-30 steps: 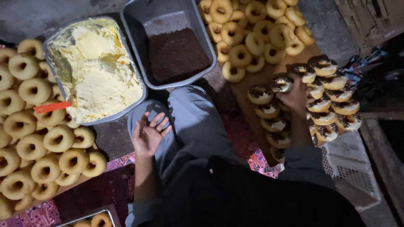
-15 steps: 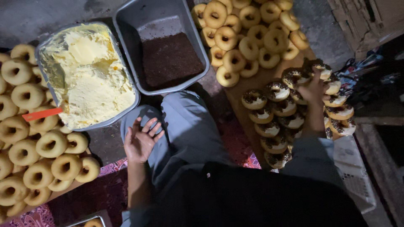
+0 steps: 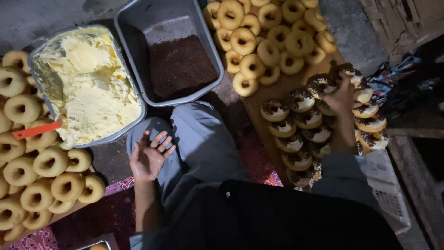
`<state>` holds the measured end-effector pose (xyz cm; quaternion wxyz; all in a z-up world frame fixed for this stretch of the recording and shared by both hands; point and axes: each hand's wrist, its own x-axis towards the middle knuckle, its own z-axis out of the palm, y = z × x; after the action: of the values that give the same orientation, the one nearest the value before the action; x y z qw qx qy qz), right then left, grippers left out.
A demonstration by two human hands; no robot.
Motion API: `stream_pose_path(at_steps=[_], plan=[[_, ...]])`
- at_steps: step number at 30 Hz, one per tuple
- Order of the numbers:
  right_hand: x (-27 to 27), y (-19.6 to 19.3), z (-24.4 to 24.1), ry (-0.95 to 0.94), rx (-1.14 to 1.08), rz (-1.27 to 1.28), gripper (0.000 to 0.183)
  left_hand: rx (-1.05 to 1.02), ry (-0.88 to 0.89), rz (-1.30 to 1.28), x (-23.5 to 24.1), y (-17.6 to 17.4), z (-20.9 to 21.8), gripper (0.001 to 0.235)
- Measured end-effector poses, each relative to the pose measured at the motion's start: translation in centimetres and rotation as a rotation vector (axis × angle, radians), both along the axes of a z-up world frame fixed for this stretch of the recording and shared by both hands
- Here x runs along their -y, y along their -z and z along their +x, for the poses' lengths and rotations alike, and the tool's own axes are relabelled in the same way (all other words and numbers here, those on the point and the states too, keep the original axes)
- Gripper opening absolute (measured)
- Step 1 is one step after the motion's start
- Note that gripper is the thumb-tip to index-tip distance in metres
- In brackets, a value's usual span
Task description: The person repeatedly picks up plain donuts, inserts a cream filling into the center hole, and places the filled donuts into a tray. The process is continuous and repetitive, with the person handling each donut individually.
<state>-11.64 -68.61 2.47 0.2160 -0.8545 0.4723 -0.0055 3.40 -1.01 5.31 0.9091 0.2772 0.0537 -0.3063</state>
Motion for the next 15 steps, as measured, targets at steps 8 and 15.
stream_pose_path(at_steps=[8, 15], plan=[[7.8, 1.2, -1.7, 0.163, 0.099, -0.126, 0.093, 0.016, 0.019, -0.047, -0.2, 0.4, 0.1, 0.050], [10.4, 2.3, -0.8, -0.227, 0.203, -0.069, 0.119, 0.007, 0.019, -0.034, 0.2, 0.1, 0.0, 0.049]])
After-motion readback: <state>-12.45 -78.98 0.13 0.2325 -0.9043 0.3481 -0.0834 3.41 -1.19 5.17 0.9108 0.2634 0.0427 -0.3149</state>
